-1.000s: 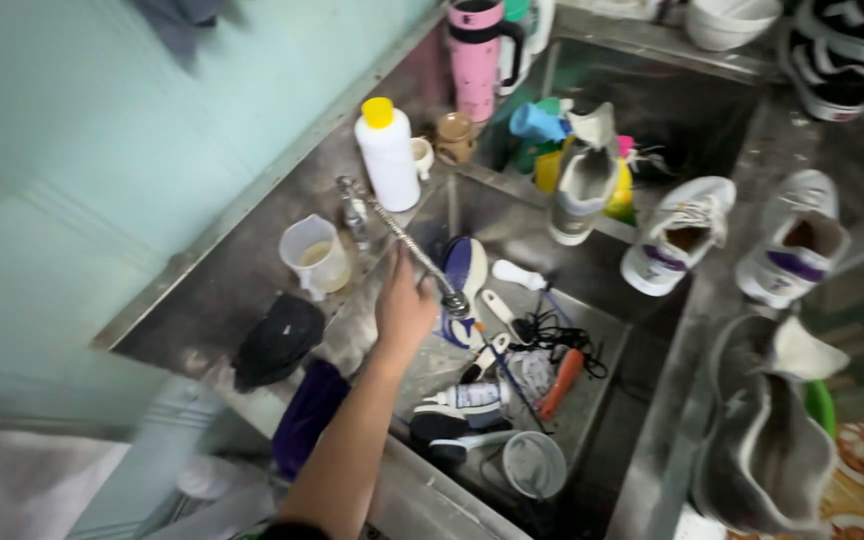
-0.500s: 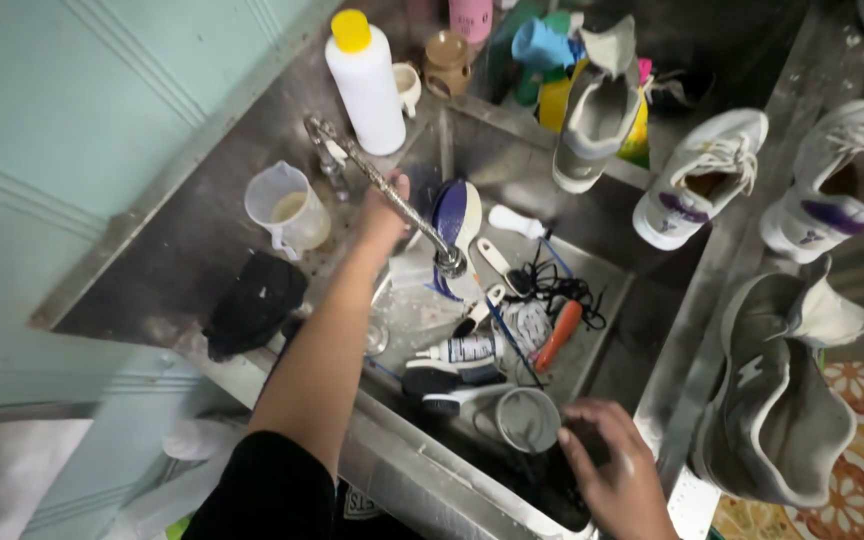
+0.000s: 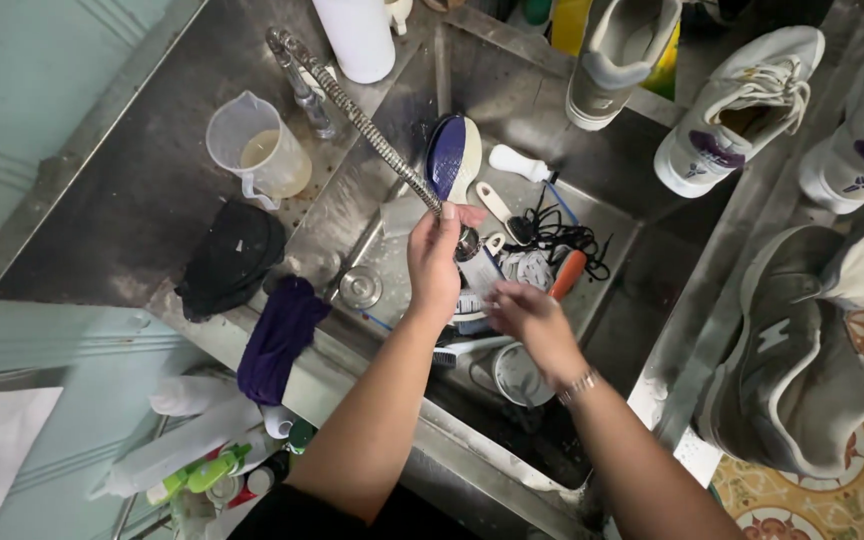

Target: The recorder cleans and detail-brushes various pairs of sneakers at a sink and in basins.

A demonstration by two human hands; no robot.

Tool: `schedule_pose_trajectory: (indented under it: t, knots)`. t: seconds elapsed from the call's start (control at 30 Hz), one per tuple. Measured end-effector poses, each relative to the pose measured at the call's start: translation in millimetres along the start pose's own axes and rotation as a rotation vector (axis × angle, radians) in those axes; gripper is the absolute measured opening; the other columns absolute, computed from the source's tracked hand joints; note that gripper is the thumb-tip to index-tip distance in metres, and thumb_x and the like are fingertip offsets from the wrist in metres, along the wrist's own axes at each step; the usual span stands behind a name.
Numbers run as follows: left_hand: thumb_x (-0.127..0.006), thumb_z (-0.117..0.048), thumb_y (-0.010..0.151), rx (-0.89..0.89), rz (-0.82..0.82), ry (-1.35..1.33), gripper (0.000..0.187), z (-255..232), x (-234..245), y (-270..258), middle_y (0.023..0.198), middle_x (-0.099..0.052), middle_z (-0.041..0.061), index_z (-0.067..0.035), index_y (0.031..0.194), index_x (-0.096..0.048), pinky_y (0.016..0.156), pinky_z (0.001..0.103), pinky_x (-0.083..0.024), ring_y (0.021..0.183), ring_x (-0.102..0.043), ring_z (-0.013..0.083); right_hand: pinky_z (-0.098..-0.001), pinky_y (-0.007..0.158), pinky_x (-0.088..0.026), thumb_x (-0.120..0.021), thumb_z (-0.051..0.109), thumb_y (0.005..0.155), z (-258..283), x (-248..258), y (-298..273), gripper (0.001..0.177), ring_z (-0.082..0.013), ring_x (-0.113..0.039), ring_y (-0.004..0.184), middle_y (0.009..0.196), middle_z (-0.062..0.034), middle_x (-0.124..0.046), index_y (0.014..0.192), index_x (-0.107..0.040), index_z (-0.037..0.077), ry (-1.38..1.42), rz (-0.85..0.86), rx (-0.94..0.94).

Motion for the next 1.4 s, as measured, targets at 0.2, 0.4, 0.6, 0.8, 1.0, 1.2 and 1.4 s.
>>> schedule_pose_trajectory:
  t: [0.2, 0.4, 0.6, 0.8, 1.0, 1.2, 1.4]
  knots:
    - [-0.056, -0.029, 0.107, 0.060, -0.052, -0.025, 0.031, 14.2, 6.3, 9.9, 0.099, -0.074, 0.007, -0.001, 0.098, -0.067, 0.079, 0.028, -0.047, 0.090, -0.062, 0.0107, -0.0336, 0.079, -0.062, -0.039, 0.003, 0.101, -3.8, -52.4, 75.4, 0.031, -0.0226, -0.071, 0.092, 0.108, -0.0122, -0.069, 0.129, -0.051, 0.004, 0.580, -0.047, -0.223]
    - [-0.068, -0.024, 0.099, 0.323, -0.139, -0.013, 0.027, 27.5, 11.6, 12.8, 0.086, -0.075, 0.007, 0.001, 0.090, -0.067, 0.060, 0.033, -0.041, 0.068, -0.052, 0.0142, -0.0233, 0.033, -0.036, -0.041, 0.018, 0.107, -25.1, -56.1, 124.5, 0.026, -0.0084, -0.048, 0.042, 0.062, -0.0001, -0.055, 0.118, -0.062, 0.007, 0.677, 0.062, -0.130]
    - [-0.073, -0.016, 0.093, 0.224, -0.197, -0.164, 0.034, 34.6, 2.4, 14.5, 0.111, -0.064, 0.009, 0.001, 0.119, -0.061, 0.091, 0.029, -0.049, 0.103, -0.060, 0.0144, -0.0330, 0.044, -0.037, -0.056, 0.050, 0.110, 70.8, 2.0, 114.2, 0.059, -0.0145, -0.046, 0.046, 0.053, 0.0005, -0.051, 0.085, -0.060, -0.003, -0.068, -0.509, 0.099]
    - [-0.078, -0.004, 0.085, 0.484, -0.515, -0.142, 0.096, 41.3, 7.1, 0.8, 0.145, -0.040, 0.013, -0.011, 0.151, -0.008, 0.103, 0.037, -0.038, 0.126, -0.048, 0.0187, -0.0491, 0.089, -0.052, -0.084, 0.044, 0.076, 224.4, 22.2, 66.8, 0.076, -0.0453, -0.060, 0.106, 0.122, -0.0288, -0.051, 0.122, -0.052, -0.007, -1.272, -1.485, 1.008]
    - [-0.072, -0.017, 0.083, 1.089, -0.505, -0.352, 0.082, 75.5, -3.0, -24.5, 0.138, -0.045, 0.017, -0.014, 0.141, -0.015, 0.084, 0.057, -0.051, 0.111, -0.057, 0.0350, -0.0470, 0.092, -0.054, -0.094, 0.014, 0.083, 203.8, 78.4, 128.8, 0.053, -0.0434, -0.063, 0.105, 0.128, -0.0280, -0.051, 0.121, -0.057, 0.005, -0.801, -0.803, 0.751]
    - [-0.073, -0.023, 0.087, 0.861, -0.311, -0.180, 0.076, 67.7, -2.5, -7.0, 0.134, -0.053, 0.014, -0.011, 0.136, -0.017, 0.078, 0.046, -0.044, 0.110, -0.063, 0.0267, -0.0439, 0.084, -0.053, -0.097, 0.014, 0.083, 194.0, 32.7, 12.7, 0.049, -0.0347, -0.061, 0.094, 0.104, -0.0171, -0.061, 0.105, -0.055, 0.000, -0.859, -0.791, 0.795]
    - [-0.058, -0.060, 0.091, 1.026, 0.107, -0.218, 0.062, 49.4, -35.5, -30.7, 0.111, -0.060, 0.010, -0.014, 0.133, -0.056, 0.080, 0.046, -0.047, 0.098, -0.060, 0.0254, -0.0356, 0.073, -0.052, -0.092, 0.015, 0.081, 148.6, -5.2, -106.2, 0.064, -0.0269, -0.061, 0.083, 0.099, -0.0161, -0.065, 0.135, -0.060, 0.004, -0.659, -0.726, 0.411]
Point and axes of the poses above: each hand's wrist, its own y-axis towards the middle knuckle, its own x-axis out of the back of the hand, z = x × y, the point moved 6 cm from there along y, towards the middle knuckle
